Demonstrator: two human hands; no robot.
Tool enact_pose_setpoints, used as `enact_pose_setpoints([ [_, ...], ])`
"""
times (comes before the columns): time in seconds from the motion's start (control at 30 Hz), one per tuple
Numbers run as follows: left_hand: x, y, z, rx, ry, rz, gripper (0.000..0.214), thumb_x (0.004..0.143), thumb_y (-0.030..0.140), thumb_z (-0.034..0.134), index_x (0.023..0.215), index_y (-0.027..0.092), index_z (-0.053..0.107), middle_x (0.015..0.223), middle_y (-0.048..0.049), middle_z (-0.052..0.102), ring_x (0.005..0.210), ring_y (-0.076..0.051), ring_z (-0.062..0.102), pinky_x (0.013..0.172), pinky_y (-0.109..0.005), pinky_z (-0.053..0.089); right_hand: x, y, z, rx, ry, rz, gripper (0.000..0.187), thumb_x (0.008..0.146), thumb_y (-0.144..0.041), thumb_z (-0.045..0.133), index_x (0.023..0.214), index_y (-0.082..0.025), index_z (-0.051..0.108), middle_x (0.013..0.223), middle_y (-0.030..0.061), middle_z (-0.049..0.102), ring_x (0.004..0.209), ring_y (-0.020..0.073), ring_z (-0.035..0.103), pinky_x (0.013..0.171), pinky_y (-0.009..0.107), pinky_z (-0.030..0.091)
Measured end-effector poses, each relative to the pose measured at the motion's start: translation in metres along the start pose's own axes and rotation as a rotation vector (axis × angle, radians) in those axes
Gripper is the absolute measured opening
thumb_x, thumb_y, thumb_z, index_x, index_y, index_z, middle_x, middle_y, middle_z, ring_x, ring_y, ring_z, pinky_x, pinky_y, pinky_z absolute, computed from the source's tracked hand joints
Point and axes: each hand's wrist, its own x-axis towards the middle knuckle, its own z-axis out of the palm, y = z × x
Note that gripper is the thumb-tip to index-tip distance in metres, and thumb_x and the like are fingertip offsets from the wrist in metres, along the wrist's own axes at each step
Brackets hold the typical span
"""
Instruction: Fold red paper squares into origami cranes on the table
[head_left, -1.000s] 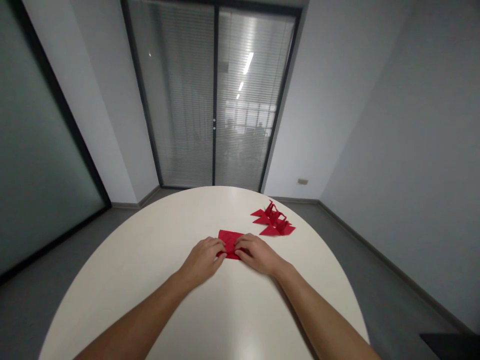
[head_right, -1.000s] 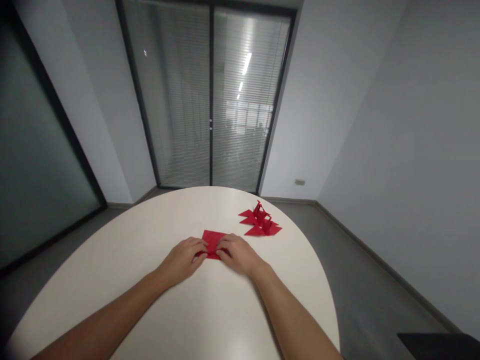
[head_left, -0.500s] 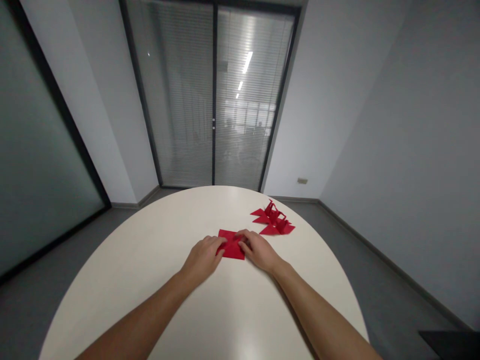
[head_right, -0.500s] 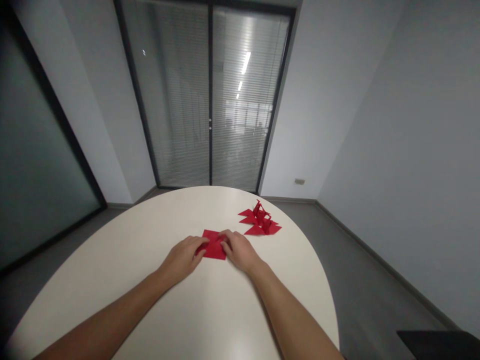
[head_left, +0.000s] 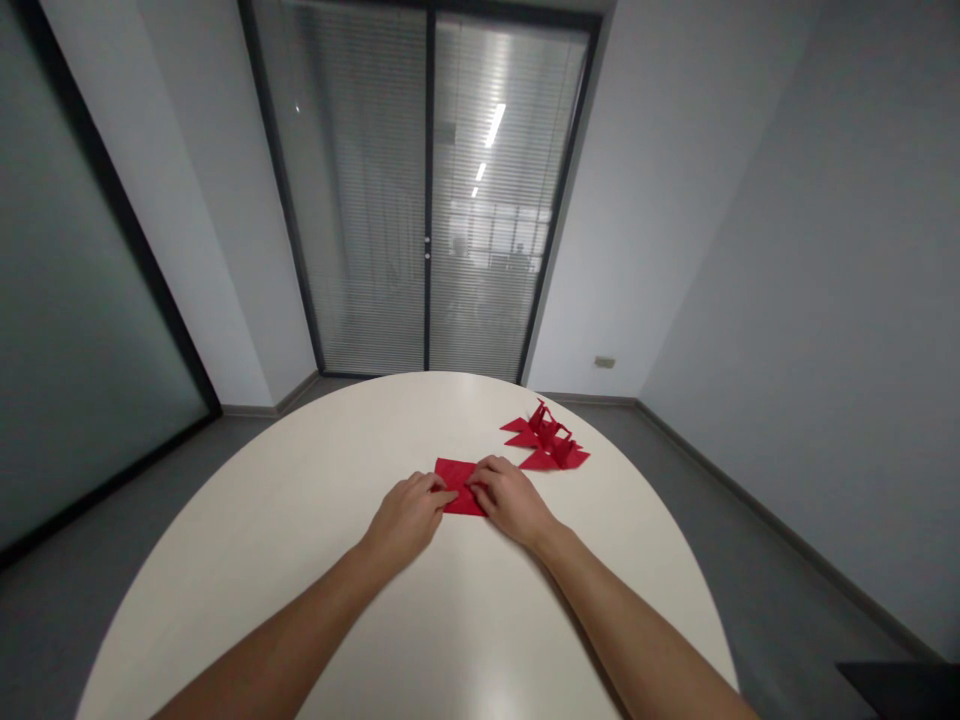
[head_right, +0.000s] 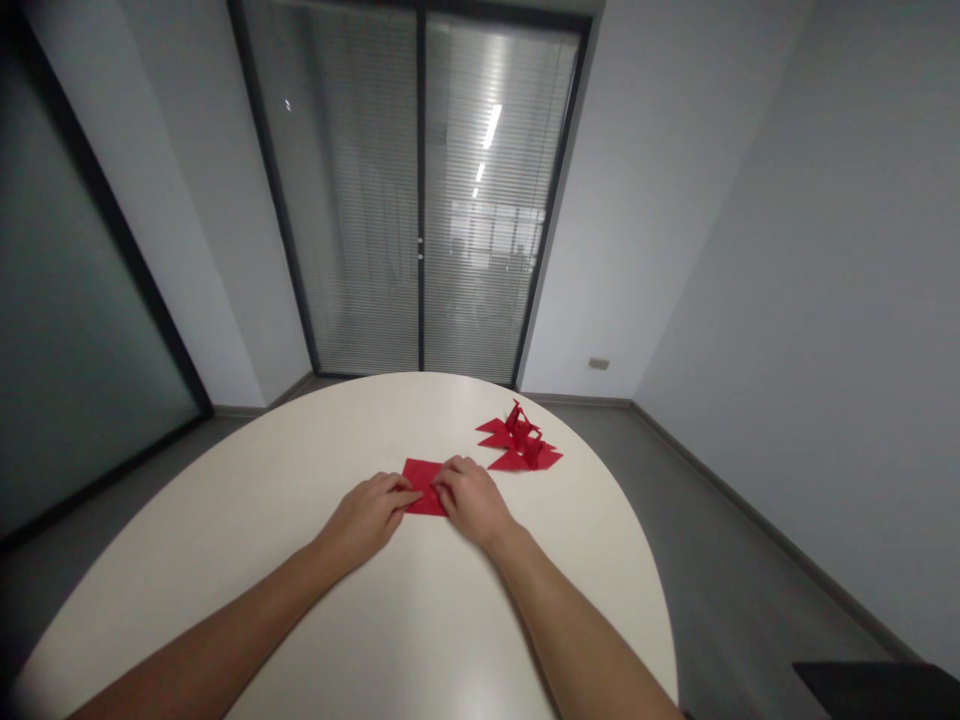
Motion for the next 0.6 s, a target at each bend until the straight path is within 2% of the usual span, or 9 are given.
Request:
enact_pose_setpoints([
  [0.17,0.001,0.003,-0.006,0.040,0.011,0.001,0.033,0.093,0.013,0.050,0.110,0.025,0.075,0.102,-0.0090,0.068,0.098,-0.026,0.060,0.088,-0.040,0.048,0.000,-0.010,-0.005,-0.074,-0.087,-0.064,0.024,0.097,-0.021,0.055,0.110,-0.021,0.075,0.106,0.0078,0.072,0.098,0.0236,0.059,0.088,0.038,0.045],
  [0.37,0.000,-0.004,-0.012,-0.045,0.017,0.182,0.024,0.092,0.017,0.056,0.105,0.025,0.075,0.094,-0.0066,0.065,0.096,-0.024,0.058,0.092,-0.039,0.046,-0.001,-0.005,-0.006,-0.050,-0.097,-0.070,0.029,0.098,-0.021,0.053,0.118,-0.019,0.073,0.115,0.0076,0.074,0.110,0.0249,0.057,0.097,0.039,0.044],
  [0.5,-0.002,-0.010,-0.013,-0.088,-0.017,0.263,0.024,0.095,0.021,0.056,0.110,0.027,0.075,0.101,-0.0062,0.066,0.098,-0.023,0.058,0.090,-0.037,0.048,-0.002,0.000,-0.003,-0.054,-0.093,-0.099,0.030,0.098,-0.018,0.051,0.120,-0.018,0.072,0.118,0.0067,0.074,0.114,0.0252,0.058,0.103,0.040,0.043],
  [0.6,-0.004,-0.015,-0.016,-0.126,-0.028,0.300,0.029,0.097,0.022,0.055,0.117,0.030,0.073,0.112,-0.0063,0.066,0.107,-0.023,0.058,0.095,-0.036,0.048,-0.004,0.004,0.000,-0.086,-0.102,-0.125,0.033,0.099,-0.018,0.049,0.125,-0.016,0.070,0.123,0.0076,0.072,0.118,0.0261,0.057,0.107,0.041,0.042],
])
